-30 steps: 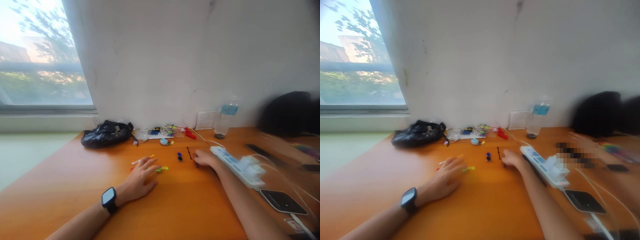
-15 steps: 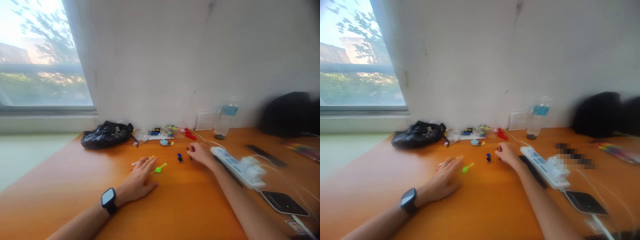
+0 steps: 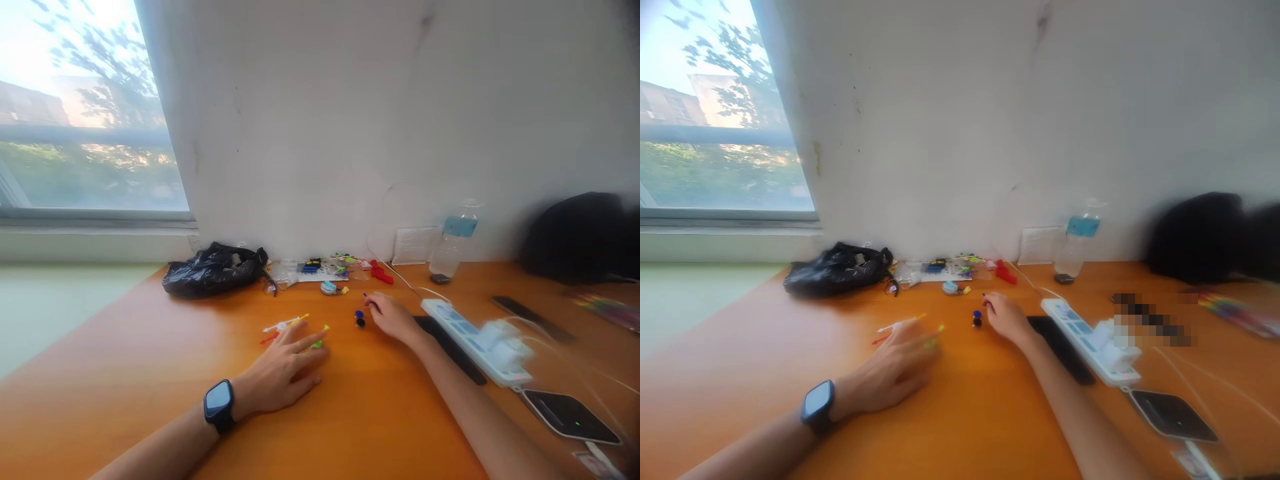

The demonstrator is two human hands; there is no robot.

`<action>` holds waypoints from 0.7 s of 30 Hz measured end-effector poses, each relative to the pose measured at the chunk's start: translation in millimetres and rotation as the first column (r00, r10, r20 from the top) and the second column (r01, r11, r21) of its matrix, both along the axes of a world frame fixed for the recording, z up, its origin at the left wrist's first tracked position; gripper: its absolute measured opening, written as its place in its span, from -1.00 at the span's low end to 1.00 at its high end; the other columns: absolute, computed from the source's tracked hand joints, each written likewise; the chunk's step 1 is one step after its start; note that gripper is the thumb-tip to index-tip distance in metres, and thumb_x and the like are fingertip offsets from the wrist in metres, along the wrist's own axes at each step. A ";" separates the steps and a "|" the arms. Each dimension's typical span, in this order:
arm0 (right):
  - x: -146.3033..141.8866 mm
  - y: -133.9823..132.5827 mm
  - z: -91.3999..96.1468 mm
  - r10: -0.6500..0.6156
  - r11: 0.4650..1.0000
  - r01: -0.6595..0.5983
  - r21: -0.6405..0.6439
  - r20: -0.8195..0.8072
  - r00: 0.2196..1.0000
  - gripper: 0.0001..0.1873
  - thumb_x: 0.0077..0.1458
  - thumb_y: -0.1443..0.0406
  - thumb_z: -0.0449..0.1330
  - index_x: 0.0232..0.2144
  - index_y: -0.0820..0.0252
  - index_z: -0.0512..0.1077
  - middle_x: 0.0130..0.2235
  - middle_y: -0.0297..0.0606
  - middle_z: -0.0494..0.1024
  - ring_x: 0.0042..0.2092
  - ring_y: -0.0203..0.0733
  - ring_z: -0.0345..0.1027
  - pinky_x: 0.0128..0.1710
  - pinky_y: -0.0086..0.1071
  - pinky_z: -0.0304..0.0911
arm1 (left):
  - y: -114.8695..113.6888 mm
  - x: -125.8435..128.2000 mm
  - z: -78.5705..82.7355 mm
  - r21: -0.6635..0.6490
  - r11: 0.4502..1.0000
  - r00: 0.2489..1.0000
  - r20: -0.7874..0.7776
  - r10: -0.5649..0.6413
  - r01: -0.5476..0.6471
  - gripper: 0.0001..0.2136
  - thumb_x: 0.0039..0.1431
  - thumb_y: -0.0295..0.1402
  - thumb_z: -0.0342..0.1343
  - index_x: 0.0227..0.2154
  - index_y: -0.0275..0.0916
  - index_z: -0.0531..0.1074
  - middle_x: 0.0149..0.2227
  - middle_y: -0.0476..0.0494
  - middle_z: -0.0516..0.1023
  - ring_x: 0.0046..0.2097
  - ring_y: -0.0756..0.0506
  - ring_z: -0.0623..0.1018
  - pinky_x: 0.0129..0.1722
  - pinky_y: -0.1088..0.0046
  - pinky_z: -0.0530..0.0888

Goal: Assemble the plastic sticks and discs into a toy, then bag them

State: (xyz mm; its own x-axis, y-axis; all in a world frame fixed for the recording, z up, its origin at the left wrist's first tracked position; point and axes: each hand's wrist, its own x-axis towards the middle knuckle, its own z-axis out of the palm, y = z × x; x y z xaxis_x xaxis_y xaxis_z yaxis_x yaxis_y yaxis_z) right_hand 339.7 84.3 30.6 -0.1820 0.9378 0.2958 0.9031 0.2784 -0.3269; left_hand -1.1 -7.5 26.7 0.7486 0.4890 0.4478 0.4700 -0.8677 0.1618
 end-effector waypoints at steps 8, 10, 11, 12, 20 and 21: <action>-8.3 -1.9 -6.8 0.045 0.998 -0.042 -0.049 0.058 0.997 -0.73 0.35 0.17 0.13 -0.29 0.16 0.56 -0.22 -0.18 0.60 -0.25 -0.15 0.44 -0.31 -0.36 0.10 | -3.6 6.4 -0.8 0.013 0.999 0.998 0.057 -0.041 0.040 -0.73 0.41 -0.35 0.07 0.09 0.02 0.50 0.14 -0.17 0.55 0.19 -0.29 0.45 0.31 -0.13 0.35; -10.0 -2.8 -6.6 0.044 0.997 -0.040 -0.063 0.053 0.998 -0.76 0.32 0.17 0.16 -0.28 0.15 0.57 -0.24 -0.20 0.60 -0.25 -0.15 0.45 -0.31 -0.36 0.11 | -3.4 6.5 -0.4 -0.007 0.999 0.998 0.036 -0.043 0.043 -0.69 0.41 -0.35 0.06 0.15 0.03 0.46 0.17 -0.17 0.53 0.18 -0.28 0.46 0.31 -0.12 0.34; -10.9 -3.4 -6.0 0.040 0.997 -0.037 -0.067 0.048 0.998 -0.77 0.31 0.17 0.18 -0.28 0.15 0.57 -0.23 -0.20 0.60 -0.24 -0.15 0.45 -0.30 -0.36 0.12 | -3.1 6.1 0.0 -0.022 0.999 0.999 0.020 -0.035 0.036 -0.66 0.41 -0.34 0.06 0.19 0.03 0.43 0.19 -0.18 0.52 0.19 -0.29 0.45 0.31 -0.13 0.33; -11.9 -4.1 -5.2 0.036 0.997 -0.033 -0.069 0.041 0.999 -0.79 0.30 0.18 0.18 -0.27 0.14 0.57 -0.23 -0.20 0.60 -0.23 -0.15 0.46 -0.29 -0.36 0.13 | -2.7 5.5 0.6 -0.035 0.999 1.000 0.005 -0.024 0.024 -0.62 0.40 -0.33 0.07 0.23 0.02 0.40 0.22 -0.18 0.50 0.21 -0.31 0.43 0.32 -0.14 0.32; -20.0 -8.4 -1.8 0.006 0.998 -0.006 -0.059 0.015 1.000 -0.86 0.26 0.24 0.23 -0.26 0.15 0.58 -0.21 -0.20 0.63 -0.20 -0.15 0.48 -0.26 -0.36 0.16 | -1.9 4.1 -1.0 -0.056 0.992 0.993 -0.033 0.111 -0.113 -0.54 0.35 -0.24 0.12 0.28 0.01 0.34 0.26 -0.19 0.45 0.32 -0.39 0.29 0.30 -0.14 0.30; -20.4 -8.3 -2.4 0.001 0.998 -0.001 -0.057 0.006 1.000 -0.87 0.26 0.25 0.23 -0.26 0.15 0.57 -0.21 -0.21 0.64 -0.20 -0.15 0.48 -0.26 -0.37 0.16 | -0.6 3.6 -3.2 -0.054 0.989 0.990 -0.031 0.135 -0.137 -0.53 0.35 -0.24 0.12 0.29 0.02 0.33 0.27 -0.19 0.44 0.33 -0.39 0.28 0.29 -0.14 0.30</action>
